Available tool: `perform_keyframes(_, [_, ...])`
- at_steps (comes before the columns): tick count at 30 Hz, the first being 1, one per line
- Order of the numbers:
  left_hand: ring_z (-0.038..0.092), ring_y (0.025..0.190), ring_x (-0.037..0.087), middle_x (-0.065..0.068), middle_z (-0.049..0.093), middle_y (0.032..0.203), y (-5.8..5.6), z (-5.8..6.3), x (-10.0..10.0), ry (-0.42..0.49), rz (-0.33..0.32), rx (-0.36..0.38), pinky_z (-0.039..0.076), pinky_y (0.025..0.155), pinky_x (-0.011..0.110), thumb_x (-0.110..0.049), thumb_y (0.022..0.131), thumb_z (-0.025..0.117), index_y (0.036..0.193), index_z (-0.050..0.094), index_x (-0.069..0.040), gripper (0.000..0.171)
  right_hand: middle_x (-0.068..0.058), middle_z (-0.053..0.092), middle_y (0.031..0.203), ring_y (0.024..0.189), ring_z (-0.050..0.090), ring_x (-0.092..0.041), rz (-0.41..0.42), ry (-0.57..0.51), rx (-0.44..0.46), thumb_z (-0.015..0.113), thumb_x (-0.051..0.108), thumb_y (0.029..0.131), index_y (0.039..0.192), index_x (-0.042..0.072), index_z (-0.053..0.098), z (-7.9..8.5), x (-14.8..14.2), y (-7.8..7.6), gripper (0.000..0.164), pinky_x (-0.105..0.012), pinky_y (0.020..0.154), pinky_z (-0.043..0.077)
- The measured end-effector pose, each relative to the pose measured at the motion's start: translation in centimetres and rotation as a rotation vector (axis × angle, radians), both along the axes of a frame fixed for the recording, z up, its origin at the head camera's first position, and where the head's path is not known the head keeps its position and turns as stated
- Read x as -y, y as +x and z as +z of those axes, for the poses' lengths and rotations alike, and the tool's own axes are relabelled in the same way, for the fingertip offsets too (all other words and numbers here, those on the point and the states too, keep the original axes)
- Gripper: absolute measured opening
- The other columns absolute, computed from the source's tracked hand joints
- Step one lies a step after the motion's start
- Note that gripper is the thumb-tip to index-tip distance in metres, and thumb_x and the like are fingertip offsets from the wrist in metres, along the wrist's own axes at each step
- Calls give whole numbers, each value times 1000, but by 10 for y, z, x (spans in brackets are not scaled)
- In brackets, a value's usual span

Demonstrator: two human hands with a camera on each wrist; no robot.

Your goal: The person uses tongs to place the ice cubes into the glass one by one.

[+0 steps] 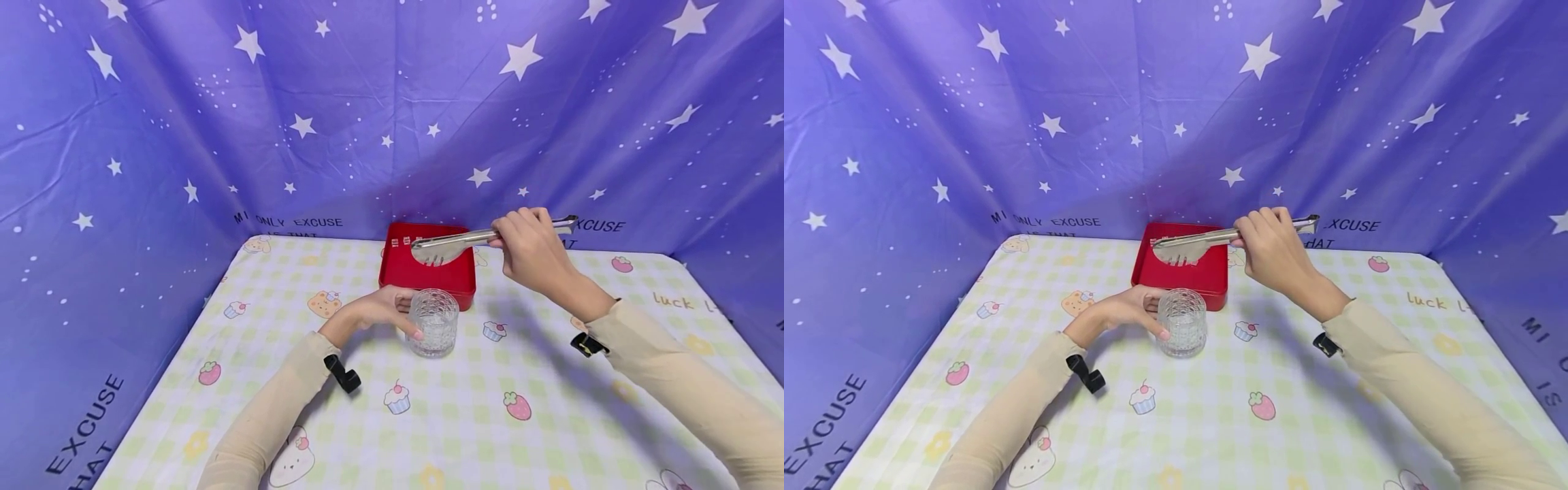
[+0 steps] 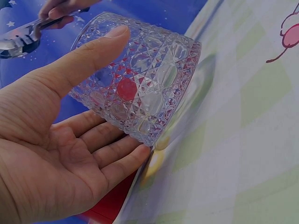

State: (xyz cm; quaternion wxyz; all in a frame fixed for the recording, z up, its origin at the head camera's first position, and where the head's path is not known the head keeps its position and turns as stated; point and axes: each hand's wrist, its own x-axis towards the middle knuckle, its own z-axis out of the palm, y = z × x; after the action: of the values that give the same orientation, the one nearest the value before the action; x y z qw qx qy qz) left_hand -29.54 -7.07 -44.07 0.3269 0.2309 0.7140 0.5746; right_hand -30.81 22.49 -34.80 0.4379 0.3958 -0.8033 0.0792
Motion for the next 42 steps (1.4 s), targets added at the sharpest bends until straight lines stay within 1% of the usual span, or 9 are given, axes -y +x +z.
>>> perform_keyframes(5, [66, 117, 16, 13, 69, 131, 0, 0, -2, -1, -9, -5, 53, 106, 30, 3, 77, 82, 139, 60, -4, 67, -15, 55, 77, 70, 48, -33, 22, 53, -13, 38, 25, 111, 94, -3, 59, -5, -4, 6, 39, -50, 72, 42])
perform_keyframes(11, [66, 119, 18, 13, 69, 132, 0, 4, -2, -5, -5, -12, 52, 107, 30, 2, 77, 82, 141, 59, -6, 68, -14, 54, 76, 71, 49, -34, 59, 83, -40, 39, 26, 110, 92, -3, 58, -9, -6, 7, 39, -49, 71, 43])
perform_keyframes(19, [65, 120, 17, 11, 68, 135, 1, 8, -4, -48, 14, -36, 51, 109, 30, 1, 75, 85, 143, 58, -6, 74, -11, 51, 74, 71, 49, -33, 77, 156, -56, 38, 25, 111, 89, -1, 57, -13, -8, 11, 38, -47, 70, 44])
perform_keyframes(24, [64, 109, 12, 9, 71, 125, 3, 10, -5, -86, 27, -41, 53, 102, 27, 1, 74, 85, 139, 60, -3, 70, -10, 49, 73, 70, 48, -32, 87, 174, -57, 37, 26, 111, 87, 1, 55, -18, -8, 13, 40, -46, 71, 44])
perform_keyframes(27, [61, 100, 11, 5, 71, 114, 4, 12, -5, -100, 31, -43, 54, 95, 24, 0, 73, 86, 133, 62, -1, 64, -10, 49, 72, 70, 49, -32, 89, 173, -59, 36, 27, 112, 87, 1, 55, -22, -8, 14, 41, -46, 71, 44])
perform_keyframes(31, [54, 93, 11, 0, 65, 103, 5, 13, -5, -106, 25, -61, 51, 86, 21, 0, 73, 86, 125, 65, 1, 57, -9, 50, 73, 71, 49, -31, 90, 181, -50, 35, 29, 112, 87, 2, 55, -28, -8, 15, 42, -46, 71, 44])
perform_keyframes(34, [57, 99, 12, 2, 68, 112, 6, 13, -5, -99, 16, -80, 51, 91, 22, 1, 72, 86, 131, 63, -2, 63, -9, 50, 73, 71, 48, -30, 90, 193, -40, 35, 30, 112, 88, 2, 55, -32, -9, 16, 42, -45, 71, 44])
perform_keyframes(38, [61, 122, 18, 9, 65, 137, 8, 12, -7, -88, 13, -93, 50, 108, 29, 2, 72, 87, 143, 55, -4, 78, -9, 49, 72, 69, 47, -30, 97, 200, -37, 35, 30, 112, 86, 2, 55, -37, -10, 17, 43, -44, 70, 44])
perform_keyframes(42, [59, 130, 23, 11, 62, 141, 9, 12, -9, -101, 27, -105, 48, 113, 33, 2, 71, 88, 142, 53, -4, 79, -8, 48, 71, 67, 45, -28, 102, 196, -35, 34, 31, 112, 85, 3, 54, -40, -12, 18, 43, -44, 69, 43])
